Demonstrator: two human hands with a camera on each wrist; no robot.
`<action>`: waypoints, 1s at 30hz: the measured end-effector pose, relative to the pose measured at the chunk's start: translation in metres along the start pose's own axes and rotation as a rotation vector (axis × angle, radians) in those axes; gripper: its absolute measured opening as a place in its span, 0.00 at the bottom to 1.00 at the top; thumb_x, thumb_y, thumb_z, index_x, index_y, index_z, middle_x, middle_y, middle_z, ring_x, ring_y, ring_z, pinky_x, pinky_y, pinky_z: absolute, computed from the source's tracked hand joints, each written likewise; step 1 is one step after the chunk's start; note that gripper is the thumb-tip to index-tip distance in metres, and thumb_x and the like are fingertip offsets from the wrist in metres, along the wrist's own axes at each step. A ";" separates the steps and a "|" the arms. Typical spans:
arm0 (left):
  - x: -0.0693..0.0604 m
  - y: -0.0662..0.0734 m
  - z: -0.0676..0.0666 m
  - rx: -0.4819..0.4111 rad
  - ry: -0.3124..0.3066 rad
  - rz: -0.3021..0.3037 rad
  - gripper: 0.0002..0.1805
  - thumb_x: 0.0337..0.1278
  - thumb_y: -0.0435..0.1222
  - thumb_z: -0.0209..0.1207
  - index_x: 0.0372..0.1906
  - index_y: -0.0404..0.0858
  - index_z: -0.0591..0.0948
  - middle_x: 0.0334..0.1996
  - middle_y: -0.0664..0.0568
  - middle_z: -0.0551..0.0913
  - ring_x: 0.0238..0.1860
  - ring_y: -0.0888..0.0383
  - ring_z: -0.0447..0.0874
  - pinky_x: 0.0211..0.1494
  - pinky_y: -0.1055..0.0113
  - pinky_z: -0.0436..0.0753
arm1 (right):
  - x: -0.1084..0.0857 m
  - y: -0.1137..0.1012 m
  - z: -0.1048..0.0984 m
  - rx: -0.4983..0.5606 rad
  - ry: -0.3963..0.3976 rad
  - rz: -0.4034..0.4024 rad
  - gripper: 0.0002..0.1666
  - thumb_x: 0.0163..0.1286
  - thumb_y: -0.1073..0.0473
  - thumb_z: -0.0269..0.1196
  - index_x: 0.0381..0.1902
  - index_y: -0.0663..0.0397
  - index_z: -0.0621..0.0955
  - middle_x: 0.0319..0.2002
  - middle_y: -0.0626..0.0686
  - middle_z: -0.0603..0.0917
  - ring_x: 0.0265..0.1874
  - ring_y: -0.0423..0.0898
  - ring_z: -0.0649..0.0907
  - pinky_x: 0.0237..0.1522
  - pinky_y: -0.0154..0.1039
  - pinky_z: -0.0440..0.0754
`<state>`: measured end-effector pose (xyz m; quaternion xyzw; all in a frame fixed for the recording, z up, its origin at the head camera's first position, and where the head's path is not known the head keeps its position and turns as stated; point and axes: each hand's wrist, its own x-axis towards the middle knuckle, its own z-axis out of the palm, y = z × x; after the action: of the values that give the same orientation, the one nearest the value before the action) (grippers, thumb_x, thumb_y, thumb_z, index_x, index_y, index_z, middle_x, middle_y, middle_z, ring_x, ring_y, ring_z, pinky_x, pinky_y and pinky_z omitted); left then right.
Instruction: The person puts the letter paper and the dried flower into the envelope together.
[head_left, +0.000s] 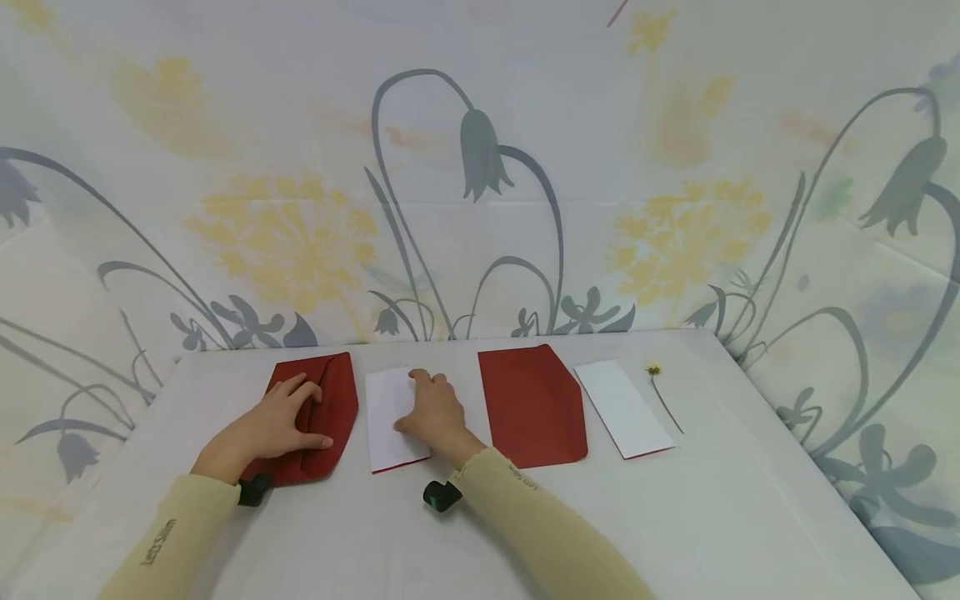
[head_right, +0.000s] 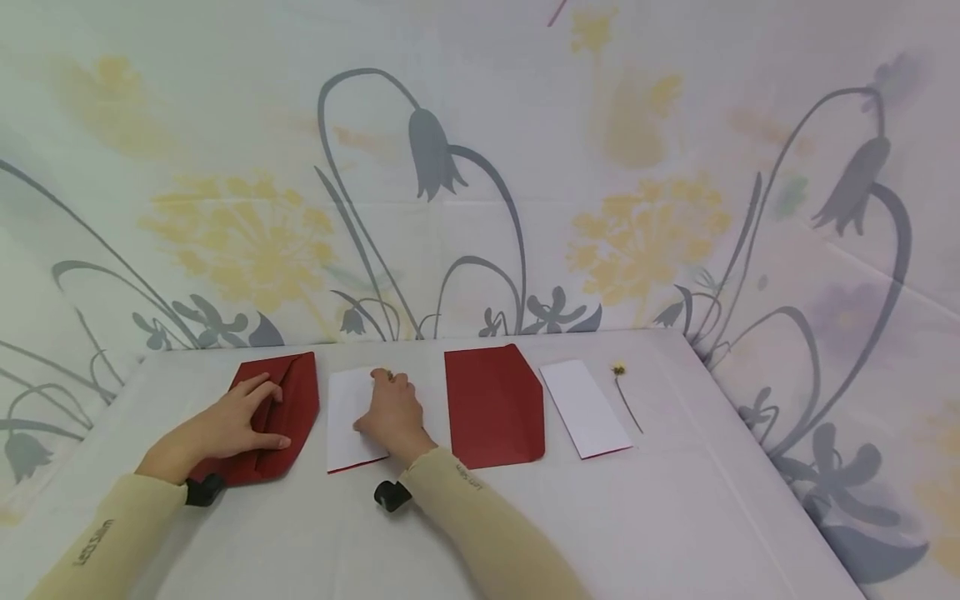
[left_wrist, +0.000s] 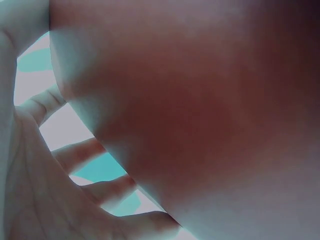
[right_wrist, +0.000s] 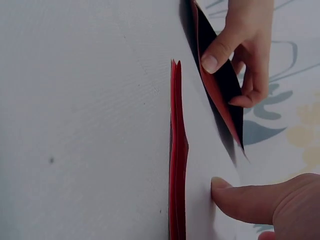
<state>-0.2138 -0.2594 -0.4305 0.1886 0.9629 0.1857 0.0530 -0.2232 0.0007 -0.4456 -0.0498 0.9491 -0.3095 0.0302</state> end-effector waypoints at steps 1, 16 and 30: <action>0.000 0.000 0.000 -0.002 0.000 0.001 0.35 0.43 0.55 0.74 0.48 0.40 0.71 0.67 0.23 0.59 0.66 0.20 0.54 0.62 0.28 0.62 | 0.000 0.000 0.000 0.005 0.004 0.001 0.48 0.49 0.53 0.80 0.68 0.48 0.72 0.53 0.58 0.77 0.51 0.53 0.78 0.40 0.47 0.81; 0.002 -0.002 0.002 0.000 -0.006 -0.001 0.35 0.43 0.54 0.75 0.49 0.39 0.71 0.67 0.23 0.59 0.67 0.21 0.53 0.65 0.28 0.58 | -0.001 -0.004 0.002 0.062 0.025 0.000 0.47 0.49 0.59 0.80 0.67 0.52 0.72 0.50 0.61 0.78 0.48 0.57 0.80 0.45 0.49 0.80; 0.001 0.001 -0.001 -0.016 -0.005 0.019 0.35 0.43 0.53 0.75 0.47 0.38 0.71 0.66 0.22 0.60 0.68 0.24 0.52 0.68 0.30 0.52 | -0.004 -0.002 0.000 0.052 0.028 -0.028 0.36 0.49 0.59 0.80 0.56 0.56 0.76 0.43 0.58 0.80 0.40 0.54 0.80 0.40 0.44 0.79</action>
<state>-0.2148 -0.2584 -0.4291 0.1977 0.9594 0.1936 0.0552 -0.2191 -0.0009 -0.4443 -0.0577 0.9404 -0.3350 0.0138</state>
